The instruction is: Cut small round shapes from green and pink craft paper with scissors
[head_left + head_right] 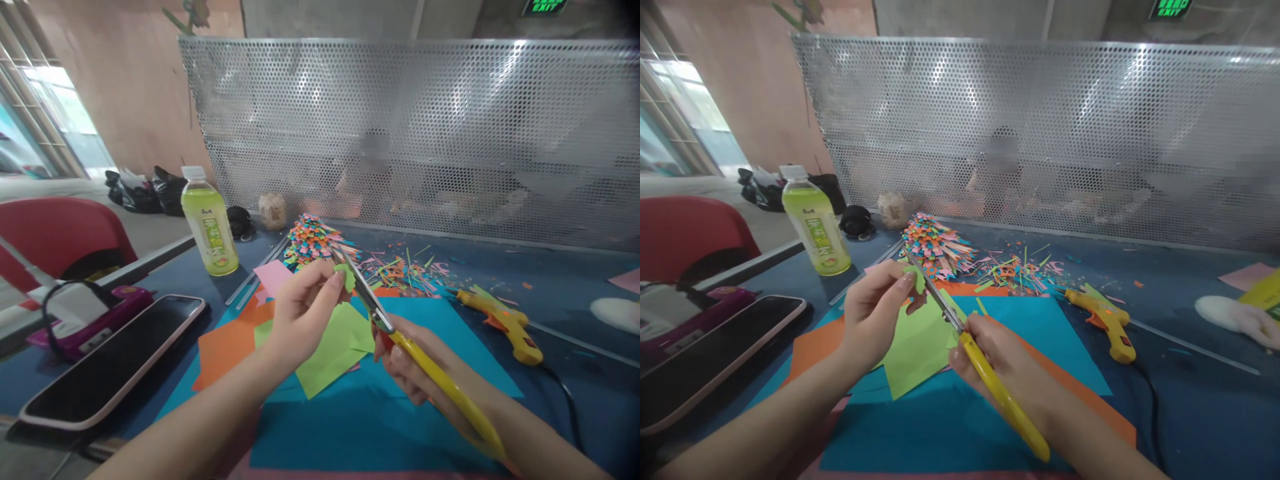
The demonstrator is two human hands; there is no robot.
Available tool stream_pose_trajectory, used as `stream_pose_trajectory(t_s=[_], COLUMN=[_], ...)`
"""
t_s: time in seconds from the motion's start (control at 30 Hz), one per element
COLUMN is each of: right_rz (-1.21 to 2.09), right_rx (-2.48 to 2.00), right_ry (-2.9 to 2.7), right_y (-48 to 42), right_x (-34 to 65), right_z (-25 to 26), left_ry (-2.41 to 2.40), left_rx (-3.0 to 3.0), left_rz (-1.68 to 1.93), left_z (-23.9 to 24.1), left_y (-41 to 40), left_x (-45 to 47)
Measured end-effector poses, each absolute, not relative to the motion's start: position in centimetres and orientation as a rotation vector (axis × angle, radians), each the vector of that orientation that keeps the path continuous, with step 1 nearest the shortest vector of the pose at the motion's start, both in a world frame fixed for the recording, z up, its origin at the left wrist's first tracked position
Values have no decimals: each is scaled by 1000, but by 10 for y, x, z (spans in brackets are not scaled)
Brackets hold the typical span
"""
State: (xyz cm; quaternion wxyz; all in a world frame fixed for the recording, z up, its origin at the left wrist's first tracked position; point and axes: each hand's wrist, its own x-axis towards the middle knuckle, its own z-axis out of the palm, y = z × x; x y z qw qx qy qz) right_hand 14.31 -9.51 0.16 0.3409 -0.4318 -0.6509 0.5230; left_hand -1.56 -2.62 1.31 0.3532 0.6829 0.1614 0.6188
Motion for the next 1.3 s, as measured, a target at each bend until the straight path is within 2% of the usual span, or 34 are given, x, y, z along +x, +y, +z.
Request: stream_pose_trajectory(t_s=[0.37,1.3], right_rz=[1336,1350], right_rx=[-1146,-1100], right_ry=[-1659,-1633], right_y=[-95,-96], right_x=[142,142], right_z=[-1,0], left_ry=[411,436], left_rx=[1823,1645], left_rz=[1529,1679], left_z=[7,5], left_y=[-26,-22], left_x=[-15,-16])
